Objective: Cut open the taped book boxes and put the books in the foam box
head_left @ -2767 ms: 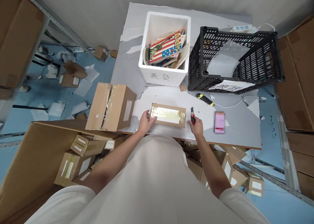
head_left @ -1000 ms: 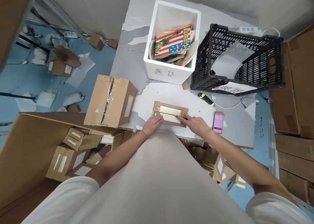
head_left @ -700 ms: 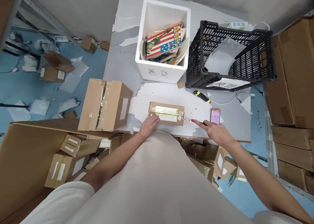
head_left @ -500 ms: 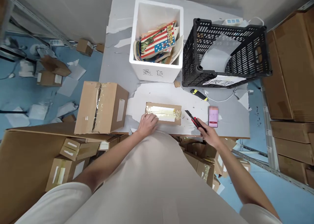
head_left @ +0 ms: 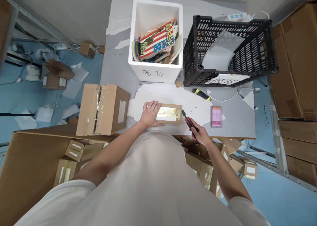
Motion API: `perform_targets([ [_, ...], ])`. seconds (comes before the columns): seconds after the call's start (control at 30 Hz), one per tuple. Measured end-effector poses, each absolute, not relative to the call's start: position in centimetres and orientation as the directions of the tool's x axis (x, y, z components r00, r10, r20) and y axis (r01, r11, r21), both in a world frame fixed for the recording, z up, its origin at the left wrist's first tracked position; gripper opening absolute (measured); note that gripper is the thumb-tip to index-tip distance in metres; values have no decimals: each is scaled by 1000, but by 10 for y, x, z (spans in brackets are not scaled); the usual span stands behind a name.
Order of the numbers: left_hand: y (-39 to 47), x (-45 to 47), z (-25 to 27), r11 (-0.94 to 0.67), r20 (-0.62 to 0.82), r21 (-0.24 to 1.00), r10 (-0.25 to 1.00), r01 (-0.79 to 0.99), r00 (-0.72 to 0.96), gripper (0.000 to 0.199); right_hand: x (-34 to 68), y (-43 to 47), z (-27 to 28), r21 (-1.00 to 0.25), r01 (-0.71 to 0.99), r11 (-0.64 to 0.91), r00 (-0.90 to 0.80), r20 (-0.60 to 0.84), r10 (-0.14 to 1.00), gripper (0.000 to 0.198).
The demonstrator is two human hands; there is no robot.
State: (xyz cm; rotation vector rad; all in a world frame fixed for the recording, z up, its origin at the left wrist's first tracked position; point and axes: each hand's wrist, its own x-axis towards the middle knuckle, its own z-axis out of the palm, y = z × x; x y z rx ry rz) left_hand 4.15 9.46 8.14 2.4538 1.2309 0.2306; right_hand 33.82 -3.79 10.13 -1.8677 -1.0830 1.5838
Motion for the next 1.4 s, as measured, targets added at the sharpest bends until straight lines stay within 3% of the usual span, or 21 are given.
perform_targets([
  [0.17,90,39,80,-543,0,429,799,722,601,107,357,-40,104,-730,419,-539,-111,-631,768,62],
  [0.33,92,37,78,-569,1,439,774,695,633,106,351,-41,105,-735,428,-525,-138,-628,766,61],
  [0.5,92,37,75,-553,13,439,792,708,610,108,336,-70,108,-721,352,-597,-112,-665,738,61],
  [0.67,89,41,72,-514,22,445,825,733,565,106,339,-98,112,-739,258,-622,130,-612,780,74],
  [0.77,87,53,73,-386,33,431,910,816,413,108,335,-93,111,-757,147,-636,258,-592,764,73],
  [0.9,85,64,79,-214,28,415,974,884,223,106,296,-47,98,-840,-14,-542,244,-529,813,57],
  [1.03,77,50,82,-155,-106,383,972,911,211,83,252,12,86,-867,-102,-488,182,-499,847,52],
  [1.17,57,26,69,-195,-108,574,945,795,310,52,245,43,86,-889,-102,-447,177,-458,871,44],
  [1.27,41,18,56,-212,-32,722,941,658,337,48,251,49,88,-901,-55,-430,171,-432,885,39],
  [1.4,32,20,51,-175,-37,743,953,645,302,48,254,47,85,-904,-27,-426,157,-425,892,39],
])
